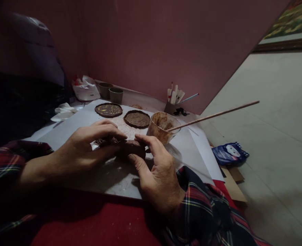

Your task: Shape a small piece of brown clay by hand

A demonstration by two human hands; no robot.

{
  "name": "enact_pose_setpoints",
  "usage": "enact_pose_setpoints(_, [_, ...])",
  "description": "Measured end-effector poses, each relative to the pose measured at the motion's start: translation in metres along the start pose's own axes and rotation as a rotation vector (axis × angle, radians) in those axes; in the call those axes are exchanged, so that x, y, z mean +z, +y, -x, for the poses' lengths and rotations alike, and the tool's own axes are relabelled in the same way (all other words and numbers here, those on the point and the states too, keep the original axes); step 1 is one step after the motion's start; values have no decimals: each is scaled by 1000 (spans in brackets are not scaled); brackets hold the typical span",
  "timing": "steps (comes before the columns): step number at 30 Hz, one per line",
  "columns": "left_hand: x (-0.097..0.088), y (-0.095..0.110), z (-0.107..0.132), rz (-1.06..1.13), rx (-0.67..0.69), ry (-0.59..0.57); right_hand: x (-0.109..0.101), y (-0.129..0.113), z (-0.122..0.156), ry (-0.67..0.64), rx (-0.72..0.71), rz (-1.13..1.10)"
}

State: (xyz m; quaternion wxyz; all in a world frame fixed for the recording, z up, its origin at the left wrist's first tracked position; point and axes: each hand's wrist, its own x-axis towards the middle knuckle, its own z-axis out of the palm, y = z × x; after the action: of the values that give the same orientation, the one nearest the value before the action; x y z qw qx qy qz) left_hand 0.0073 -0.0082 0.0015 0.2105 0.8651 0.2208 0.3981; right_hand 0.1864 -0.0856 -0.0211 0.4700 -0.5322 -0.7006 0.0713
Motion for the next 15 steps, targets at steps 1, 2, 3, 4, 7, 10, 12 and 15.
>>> enact_pose_setpoints(1, [0, 0, 0, 0, 4, -16, 0, 0, 0, -8, 3, 2])
enact_pose_setpoints(2, [0, -1, 0, -1, 0, -30, 0, 0, 0, -14, 7, 3])
enact_pose_setpoints(3, [0, -1, 0, 0, -7, -39, 0, 0, 0, -18, 14, 2])
enact_pose_setpoints(4, [0, -1, 0, 0, -16, -44, 0, 0, 0, -18, 22, 2])
enact_pose_setpoints(7, [-1, -1, 1, -13, -47, -71, 0, -1, 0, -4, 35, -5])
enact_pose_setpoints(10, [0, -4, 2, -61, -96, -138, 0, -1, 0, 0, 46, -12])
enact_pose_setpoints(12, [1, -6, 2, -124, -121, -202, 0, -2, 0, -4, 52, -16])
enact_pose_setpoints(15, [3, -8, 2, -198, -132, -260, 1, -3, 0, -9, 55, -22])
